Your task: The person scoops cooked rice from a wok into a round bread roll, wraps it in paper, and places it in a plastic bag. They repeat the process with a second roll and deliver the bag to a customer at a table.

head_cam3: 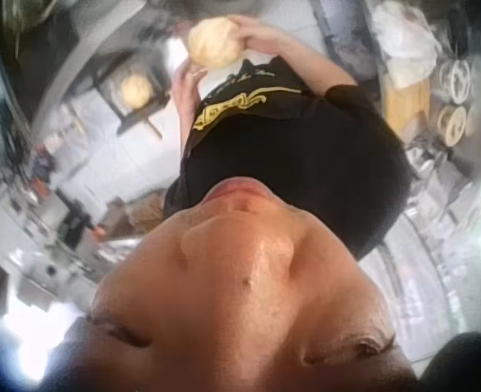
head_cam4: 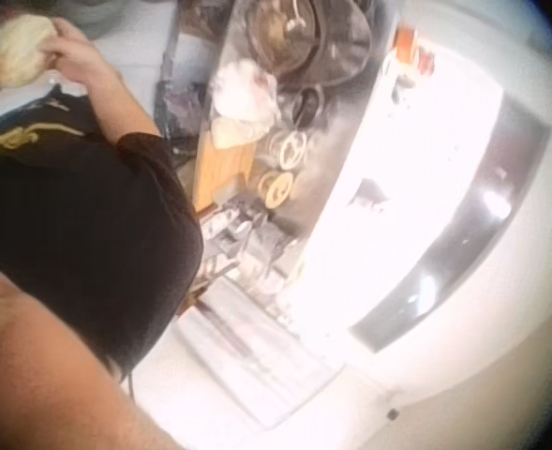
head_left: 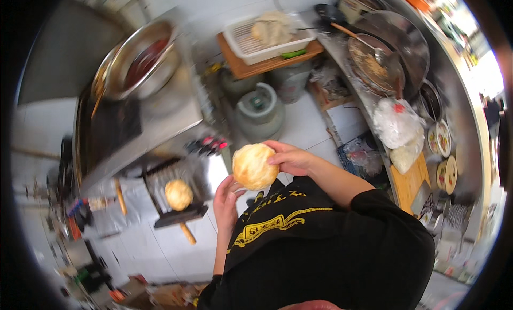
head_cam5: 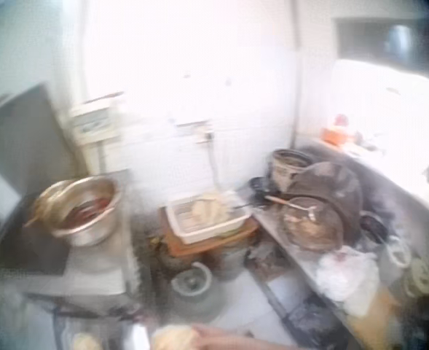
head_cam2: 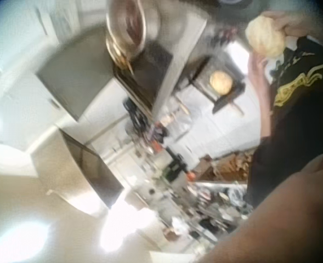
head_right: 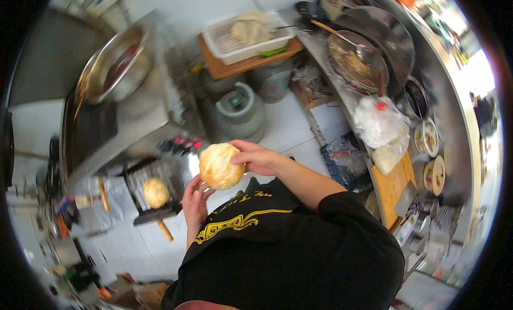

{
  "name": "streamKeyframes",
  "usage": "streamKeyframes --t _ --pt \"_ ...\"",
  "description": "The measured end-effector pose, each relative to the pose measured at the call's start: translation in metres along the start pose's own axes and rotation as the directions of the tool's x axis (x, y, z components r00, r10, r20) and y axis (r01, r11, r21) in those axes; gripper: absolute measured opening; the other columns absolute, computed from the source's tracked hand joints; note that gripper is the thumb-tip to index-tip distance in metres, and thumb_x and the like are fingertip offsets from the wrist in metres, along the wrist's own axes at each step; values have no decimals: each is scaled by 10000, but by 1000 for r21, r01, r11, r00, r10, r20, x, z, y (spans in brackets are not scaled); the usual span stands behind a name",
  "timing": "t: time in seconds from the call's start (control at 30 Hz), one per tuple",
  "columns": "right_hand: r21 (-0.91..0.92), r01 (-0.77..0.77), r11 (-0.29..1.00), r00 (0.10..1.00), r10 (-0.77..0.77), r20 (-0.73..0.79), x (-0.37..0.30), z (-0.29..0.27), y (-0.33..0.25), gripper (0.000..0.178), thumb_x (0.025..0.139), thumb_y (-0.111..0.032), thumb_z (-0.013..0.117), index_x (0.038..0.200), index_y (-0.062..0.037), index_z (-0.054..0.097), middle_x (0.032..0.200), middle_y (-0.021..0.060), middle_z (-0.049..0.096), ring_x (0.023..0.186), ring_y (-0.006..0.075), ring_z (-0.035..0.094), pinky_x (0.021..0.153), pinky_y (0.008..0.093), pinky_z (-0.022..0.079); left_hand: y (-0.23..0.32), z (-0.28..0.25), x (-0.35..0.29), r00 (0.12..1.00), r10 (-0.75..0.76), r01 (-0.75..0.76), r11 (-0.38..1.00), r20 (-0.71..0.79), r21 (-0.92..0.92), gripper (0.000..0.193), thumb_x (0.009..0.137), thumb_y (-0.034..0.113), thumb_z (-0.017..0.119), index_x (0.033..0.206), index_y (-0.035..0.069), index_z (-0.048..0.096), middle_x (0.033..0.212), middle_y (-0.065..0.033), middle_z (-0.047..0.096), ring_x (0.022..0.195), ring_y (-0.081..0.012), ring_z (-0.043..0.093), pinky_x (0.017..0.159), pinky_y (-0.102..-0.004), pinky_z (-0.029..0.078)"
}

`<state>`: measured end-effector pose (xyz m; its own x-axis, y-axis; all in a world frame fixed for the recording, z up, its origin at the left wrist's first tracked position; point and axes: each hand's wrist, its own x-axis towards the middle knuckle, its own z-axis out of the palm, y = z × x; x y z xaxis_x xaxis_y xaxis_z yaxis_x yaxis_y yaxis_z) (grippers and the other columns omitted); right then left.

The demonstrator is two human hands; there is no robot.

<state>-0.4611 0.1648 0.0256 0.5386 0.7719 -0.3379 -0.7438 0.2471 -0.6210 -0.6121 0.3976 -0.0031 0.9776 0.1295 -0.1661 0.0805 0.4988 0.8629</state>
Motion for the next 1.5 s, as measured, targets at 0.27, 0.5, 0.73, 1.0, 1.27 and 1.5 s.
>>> streamKeyframes --t 0.27,0.5,0.73,1.0,1.27,1.5 --pt "-78 253 964 947 -263 -186 -94 -132 -101 616 916 -254 702 1425 -87 399 1300 79 542 1218 212 528 977 415 483 -59 196 159 908 -324 354 932 267 -75 615 906 210 636 1438 8 404 1406 -129 530 1305 -289 509 1097 -463 401" --pt "-250 436 865 511 -466 -723 -208 -257 -134 170 948 -250 654 889 -91 637 767 -1 593 701 113 551 683 276 462 -138 295 301 853 -472 501 860 224 -95 508 889 137 600 1371 42 468 1321 -113 590 1196 -273 591 965 -460 503" --pt "-284 664 692 131 -481 -867 -281 -291 -213 98 955 -177 637 947 -84 605 642 -40 496 468 57 380 430 221 284 -217 387 502 928 -371 333 877 45 347 609 794 194 663 1335 11 452 1226 -134 578 1064 -250 610 900 -399 506" --pt "-887 -362 286 -257 -945 -200 -332 -320 -504 379 903 -202 694 1228 -21 624 1044 90 688 910 144 642 829 289 519 -283 445 654 874 -467 295 731 135 615 782 762 222 742 1402 -82 411 1239 -201 585 1039 -272 635 792 -379 556" --pt "-61 -966 250 -234 -952 -198 -359 -414 -672 539 883 -505 639 1167 -49 678 1214 193 656 1154 317 614 990 416 474 -210 444 646 816 -83 -375 679 573 632 648 800 70 731 1373 -55 455 1366 -188 471 1214 -302 503 1005 -366 423" --pt "-81 -947 310 -259 -890 -376 -356 -412 -687 235 893 -293 614 964 -99 727 954 153 717 945 320 685 844 447 531 -170 463 646 811 -265 -82 831 521 551 503 875 50 685 1335 -17 492 1245 -117 549 1037 -172 582 872 -288 478"
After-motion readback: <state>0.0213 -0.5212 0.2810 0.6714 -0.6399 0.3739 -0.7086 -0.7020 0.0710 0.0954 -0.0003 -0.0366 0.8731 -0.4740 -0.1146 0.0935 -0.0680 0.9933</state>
